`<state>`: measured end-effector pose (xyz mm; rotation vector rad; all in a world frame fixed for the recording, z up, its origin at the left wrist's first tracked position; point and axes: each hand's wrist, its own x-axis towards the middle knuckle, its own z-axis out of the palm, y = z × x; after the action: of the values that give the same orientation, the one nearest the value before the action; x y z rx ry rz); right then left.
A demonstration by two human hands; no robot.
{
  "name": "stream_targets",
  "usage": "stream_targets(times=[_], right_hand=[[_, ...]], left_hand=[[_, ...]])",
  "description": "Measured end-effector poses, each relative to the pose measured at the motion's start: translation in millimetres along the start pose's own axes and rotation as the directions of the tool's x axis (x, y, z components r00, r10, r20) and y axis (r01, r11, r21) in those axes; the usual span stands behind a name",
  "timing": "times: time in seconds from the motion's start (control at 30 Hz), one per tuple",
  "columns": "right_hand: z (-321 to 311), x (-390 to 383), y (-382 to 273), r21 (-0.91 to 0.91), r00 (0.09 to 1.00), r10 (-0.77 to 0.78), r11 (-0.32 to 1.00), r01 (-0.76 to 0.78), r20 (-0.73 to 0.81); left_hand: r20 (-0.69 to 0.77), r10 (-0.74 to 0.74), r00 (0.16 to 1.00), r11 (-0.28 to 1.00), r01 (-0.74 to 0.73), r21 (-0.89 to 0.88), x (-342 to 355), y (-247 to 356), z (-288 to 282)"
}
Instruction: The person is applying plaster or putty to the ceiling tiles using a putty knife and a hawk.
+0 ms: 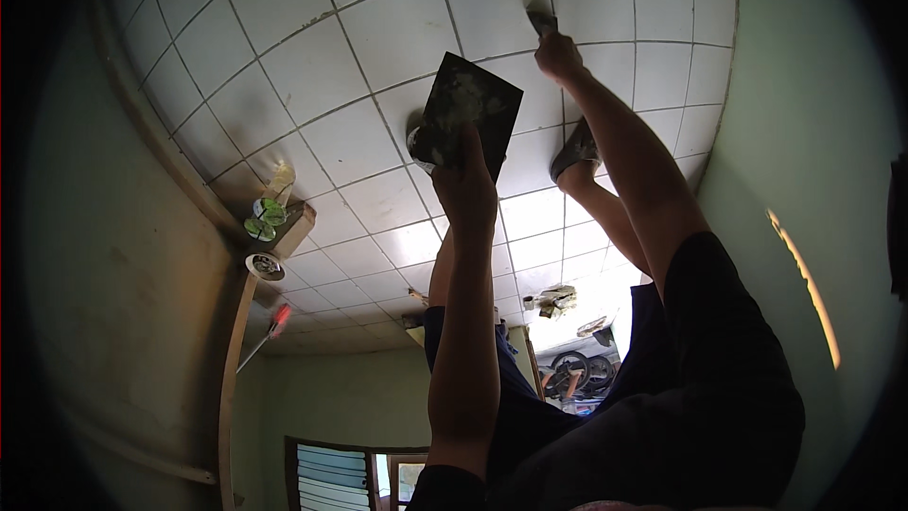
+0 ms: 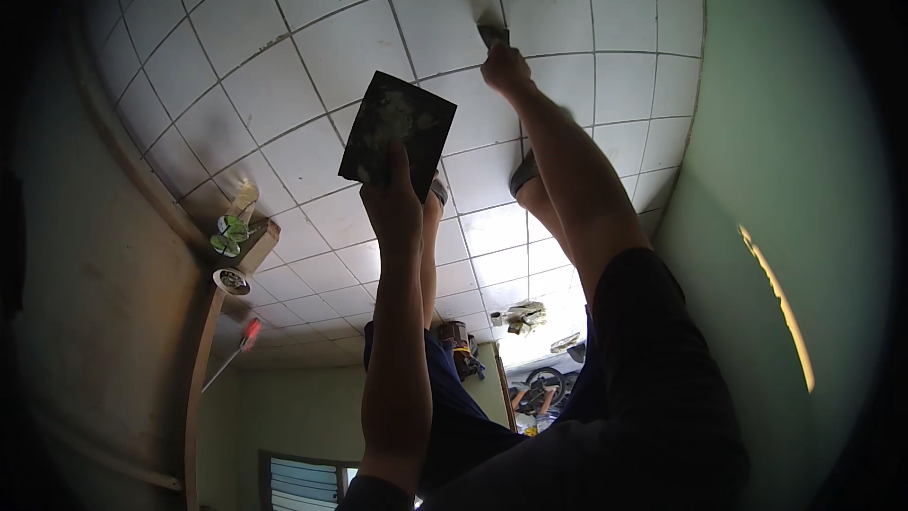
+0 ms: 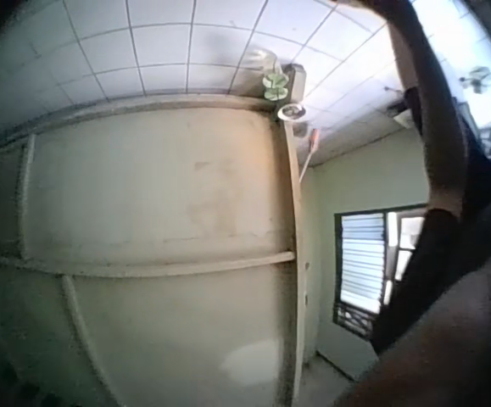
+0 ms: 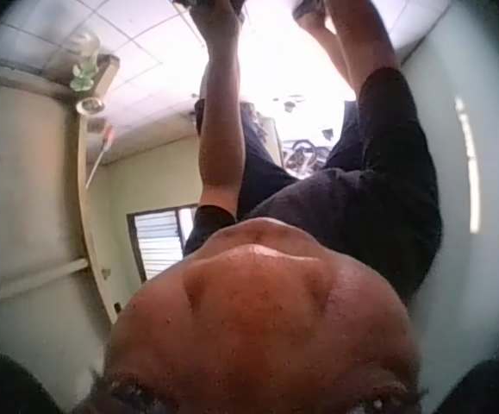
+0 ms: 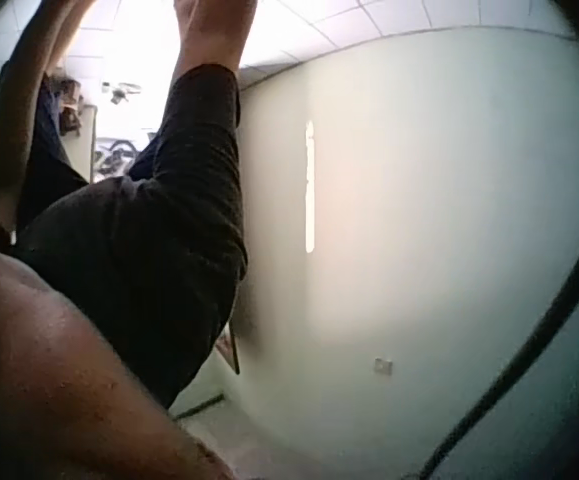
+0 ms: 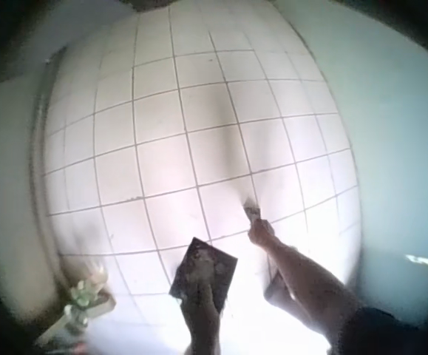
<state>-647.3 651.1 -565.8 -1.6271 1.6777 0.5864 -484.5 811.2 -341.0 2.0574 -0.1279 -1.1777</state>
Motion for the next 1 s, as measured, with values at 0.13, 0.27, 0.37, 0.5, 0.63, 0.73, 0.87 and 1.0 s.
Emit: stream_targets(times=[0.13,0.27,0.37,0.5,0.63,0.73,0.87,1.0], right_hand=[[10,-9,1,-0.098,0.997,0.002,0.995,0.006,0.078],[14,-12,5,-0.140,0.993,-0.023,0.989,0.040,0.119],[-4,3,-15,-0.005,0.993,0.042,0.999,-0.041,0.112],[10,-25,11,-0.089,0.992,-0.002,0.996,0.014,0.128],[-11,-21,-15,-0.096,0.988,0.002,0.995,0.013,0.151],[-24,-6,-16,-0.086,0.996,-0.018,0.996,0.025,0.087],[-16,-17,45,-0.174,0.986,0.036,0.985,-0.007,0.164],[-30,10,71,-0.179,0.994,0.025,0.984,-0.005,0.107]], left_hand=[[0.019,-0.046,0.999,0.998,0.047,-0.044,-3,12,-7],[0.000,-0.055,0.998,0.997,0.055,-0.055,-3,14,-1],[-0.005,0.049,0.999,0.998,-0.049,0.037,-1,2,-6],[0.062,-0.079,0.995,0.996,0.081,-0.037,-1,17,4],[0.023,-0.021,1.000,1.000,0.021,0.015,0,8,-1],[0.038,-0.027,0.999,0.999,0.027,0.017,-1,7,0],[0.009,-0.060,0.998,0.996,0.060,-0.066,-2,9,10],[0.012,0.040,0.999,0.999,-0.040,-0.028,-6,18,20]])
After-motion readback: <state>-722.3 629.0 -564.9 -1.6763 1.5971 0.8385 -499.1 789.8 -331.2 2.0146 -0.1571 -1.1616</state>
